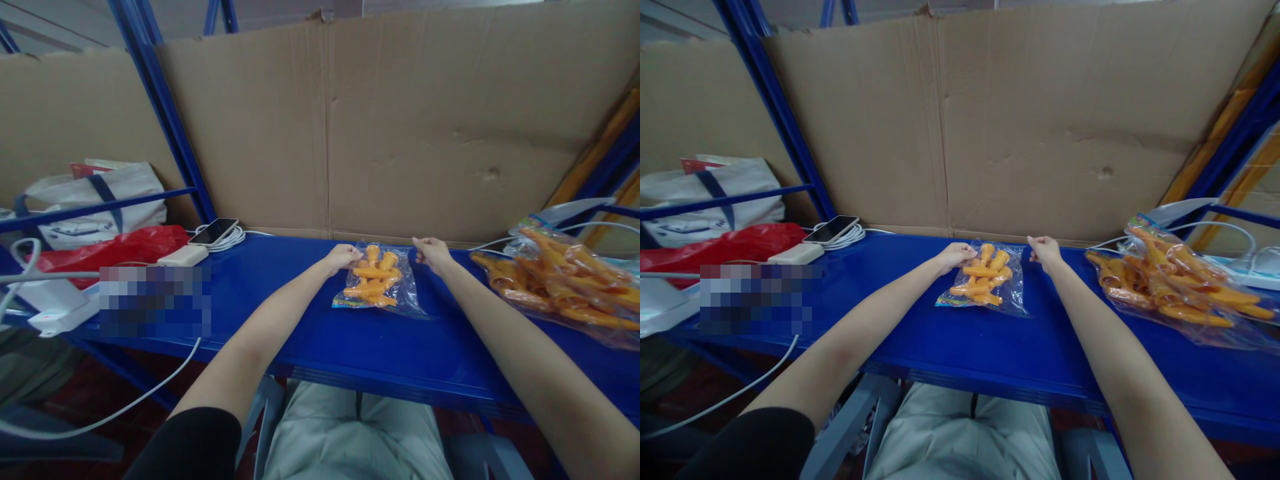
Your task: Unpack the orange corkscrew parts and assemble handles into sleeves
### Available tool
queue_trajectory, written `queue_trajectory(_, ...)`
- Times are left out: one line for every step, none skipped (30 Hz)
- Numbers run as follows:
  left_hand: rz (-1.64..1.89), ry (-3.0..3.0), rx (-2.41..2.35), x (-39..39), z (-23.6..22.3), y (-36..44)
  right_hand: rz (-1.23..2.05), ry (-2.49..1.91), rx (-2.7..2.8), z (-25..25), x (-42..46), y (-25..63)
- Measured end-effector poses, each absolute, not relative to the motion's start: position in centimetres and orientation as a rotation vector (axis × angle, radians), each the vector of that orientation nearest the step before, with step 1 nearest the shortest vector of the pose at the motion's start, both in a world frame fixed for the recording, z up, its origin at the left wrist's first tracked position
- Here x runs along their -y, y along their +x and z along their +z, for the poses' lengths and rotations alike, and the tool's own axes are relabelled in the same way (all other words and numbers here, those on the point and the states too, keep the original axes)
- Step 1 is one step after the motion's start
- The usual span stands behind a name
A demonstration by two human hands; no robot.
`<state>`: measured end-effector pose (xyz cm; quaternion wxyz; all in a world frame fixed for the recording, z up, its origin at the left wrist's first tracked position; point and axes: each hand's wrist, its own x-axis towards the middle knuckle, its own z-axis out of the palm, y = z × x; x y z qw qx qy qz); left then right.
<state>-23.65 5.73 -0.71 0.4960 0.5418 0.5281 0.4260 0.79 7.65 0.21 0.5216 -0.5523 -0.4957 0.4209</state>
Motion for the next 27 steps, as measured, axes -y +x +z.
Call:
queue_trajectory(1.045, 1.312, -1.288, -5.6, -0.7, -23.6, 1.063, -1.354, 1.163, 0.4, -7.3, 0.8)
queue_trajectory(1.054, 1.311, -1.294, -5.5, -0.6, -23.5, 1.118, -1.391, 1.137, 0.6, -7.0, 0.7)
queue_trajectory(1.062, 1.310, -1.298, -5.4, -0.5, -23.5, 1.167, -1.422, 1.126, 0.8, -6.6, 0.6)
queue_trajectory(1.068, 1.307, -1.303, -5.3, -0.4, -23.4, 1.217, -1.438, 1.154, 1.0, -6.3, 0.4)
queue_trajectory(1.076, 1.304, -1.308, -5.1, -0.4, -23.4, 1.248, -1.441, 1.192, 1.1, -6.0, 0.1)
queue_trajectory(1.088, 1.300, -1.314, -5.1, -0.3, -23.3, 1.261, -1.436, 1.232, 1.1, -5.8, -0.1)
queue_trajectory(1.107, 1.291, -1.324, -5.0, -0.3, -23.3, 1.255, -1.437, 1.262, 1.1, -5.6, -0.3)
queue_trajectory(1.135, 1.276, -1.340, -5.0, -0.3, -23.2, 1.226, -1.451, 1.283, 1.1, -5.6, -0.5)
queue_trajectory(1.169, 1.253, -1.360, -5.0, -0.3, -23.2, 1.170, -1.479, 1.300, 1.0, -5.7, -0.7)
queue_trajectory(1.207, 1.223, -1.383, -5.1, -0.2, -23.1, 1.088, -1.518, 1.320, 1.0, -5.9, -0.7)
queue_trajectory(1.244, 1.189, -1.411, -5.2, -0.2, -23.1, 0.985, -1.560, 1.352, 1.1, -6.0, -0.8)
queue_trajectory(1.273, 1.156, -1.437, -5.3, -0.1, -23.1, 0.868, -1.591, 1.406, 1.2, -6.1, -0.8)
queue_trajectory(1.287, 1.132, -1.456, -5.4, 0.0, -23.1, 0.738, -1.601, 1.489, 1.4, -6.1, -0.7)
queue_trajectory(1.279, 1.124, -1.471, -5.4, 0.2, -23.2, 0.601, -1.583, 1.593, 1.6, -5.9, -0.8)
queue_trajectory(1.258, 1.136, -1.489, -5.5, 0.5, -23.4, 0.467, -1.536, 1.711, 1.9, -5.5, -0.8)
queue_trajectory(1.230, 1.173, -1.520, -5.5, 0.8, -23.6, 0.342, -1.457, 1.844, 2.2, -4.8, -0.9)
queue_trajectory(1.207, 1.245, -1.563, -5.3, 1.1, -24.0, 0.226, -1.365, 1.965, 2.4, -3.9, -1.1)
queue_trajectory(1.195, 1.355, -1.611, -5.0, 1.4, -24.4, 0.147, -1.249, 2.094, 2.5, -2.8, -1.3)
queue_trajectory(1.198, 1.502, -1.656, -4.6, 1.7, -24.8, 0.088, -1.110, 2.240, 2.5, -1.5, -1.6)
queue_trajectory(1.213, 1.691, -1.663, -4.0, 2.0, -25.3, 0.014, -0.971, 2.379, 2.4, -0.1, -1.8)
queue_trajectory(1.222, 1.895, -1.616, -3.2, 2.2, -25.8, -0.092, -0.859, 2.507, 2.2, 1.2, -2.0)
queue_trajectory(1.197, 2.100, -1.515, -2.2, 2.3, -26.3, -0.205, -0.774, 2.614, 2.0, 2.5, -2.1)
queue_trajectory(1.154, 2.275, -1.398, -1.1, 2.5, -26.7, -0.323, -0.708, 2.677, 1.8, 3.6, -2.2)
queue_trajectory(1.086, 2.424, -1.261, 0.1, 2.5, -27.0, -0.431, -0.660, 2.710, 1.6, 4.4, -2.2)
queue_trajectory(0.997, 2.540, -1.126, 1.3, 2.5, -27.3, -0.521, -0.621, 2.731, 1.5, 5.1, -2.1)
queue_trajectory(0.901, 2.626, -1.015, 2.4, 2.4, -27.5, -0.598, -0.592, 2.735, 1.5, 5.5, -2.0)
queue_trajectory(0.800, 2.696, -0.931, 3.4, 2.3, -27.6, -0.660, -0.571, 2.735, 1.5, 5.7, -1.8)
